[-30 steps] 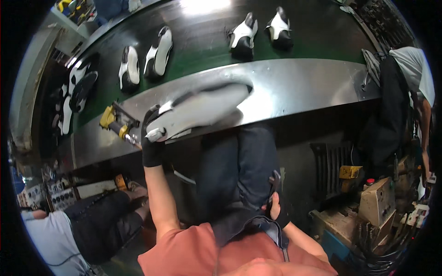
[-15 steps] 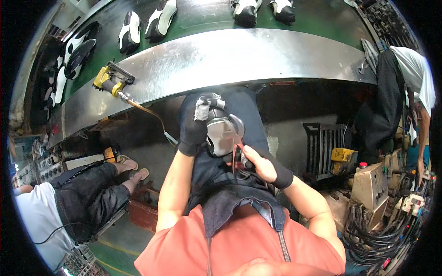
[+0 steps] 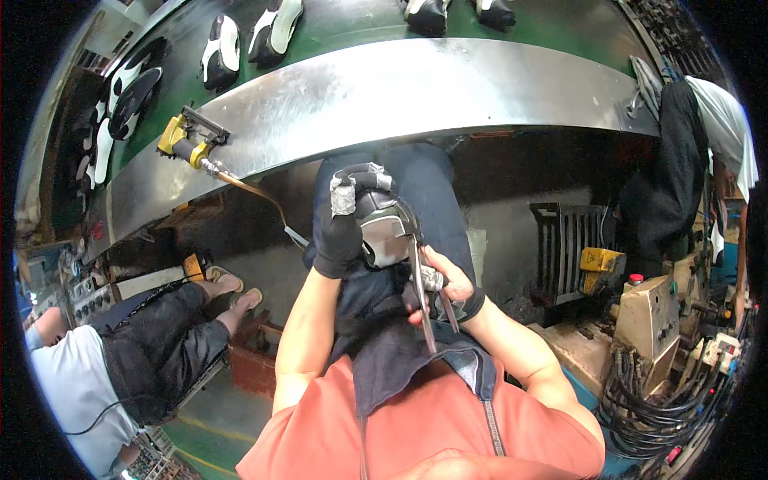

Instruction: The person uses a pair of pliers to trim excess material from the edges of white shoe soles. They pick up a sole from a conveyor belt, hold it against their lap, and carefully scrape or cut the perimeter before placing it back on the belt. The process is repeated for multiple soles throughout the video.

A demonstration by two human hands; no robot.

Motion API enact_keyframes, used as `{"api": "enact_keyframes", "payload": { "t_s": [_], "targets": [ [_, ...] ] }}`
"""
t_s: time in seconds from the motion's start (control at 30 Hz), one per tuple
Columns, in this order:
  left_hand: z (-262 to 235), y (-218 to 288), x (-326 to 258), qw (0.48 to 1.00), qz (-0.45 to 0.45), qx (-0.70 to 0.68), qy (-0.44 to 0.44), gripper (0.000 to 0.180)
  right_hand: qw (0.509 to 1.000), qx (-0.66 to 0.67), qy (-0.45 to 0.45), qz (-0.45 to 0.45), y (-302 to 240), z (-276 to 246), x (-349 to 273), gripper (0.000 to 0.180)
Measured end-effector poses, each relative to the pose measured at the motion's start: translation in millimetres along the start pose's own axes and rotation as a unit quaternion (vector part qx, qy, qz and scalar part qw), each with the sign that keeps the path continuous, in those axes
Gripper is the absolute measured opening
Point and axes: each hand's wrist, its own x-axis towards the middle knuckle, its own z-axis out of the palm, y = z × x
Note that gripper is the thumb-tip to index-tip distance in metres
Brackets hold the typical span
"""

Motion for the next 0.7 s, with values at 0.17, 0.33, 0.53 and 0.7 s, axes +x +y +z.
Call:
{"api": "enact_keyframes", "payload": {
  "t_s": [0.17, 0.33, 0.53, 0.7],
  "targets": [
    [11.5, 7.3, -8.2, 0.998, 0.018, 0.053, -0.004, 0.043, 0.846, -0.498, 0.166, 0.089, -47.1, 52.1, -28.5, 0.075],
    [17.7, 12.4, 0.7, 0.999, -0.038, 0.005, 0.003, 0.04, 0.996, -0.09, -0.024, 0.002, -19.0, -5.3, -2.8, 0.059],
    [16.1, 16.1, 4.8, 0.999, -0.038, 0.026, 0.023, 0.033, 0.887, -0.43, 0.165, 0.031, -45.9, 63.3, -10.9, 0.05],
    [23.2, -15.0, 5.4, 0.99, 0.042, 0.118, 0.059, 0.02, 0.794, -0.543, 0.235, -0.138, -17.6, 51.2, -5.8, 0.043]
  ]
}}
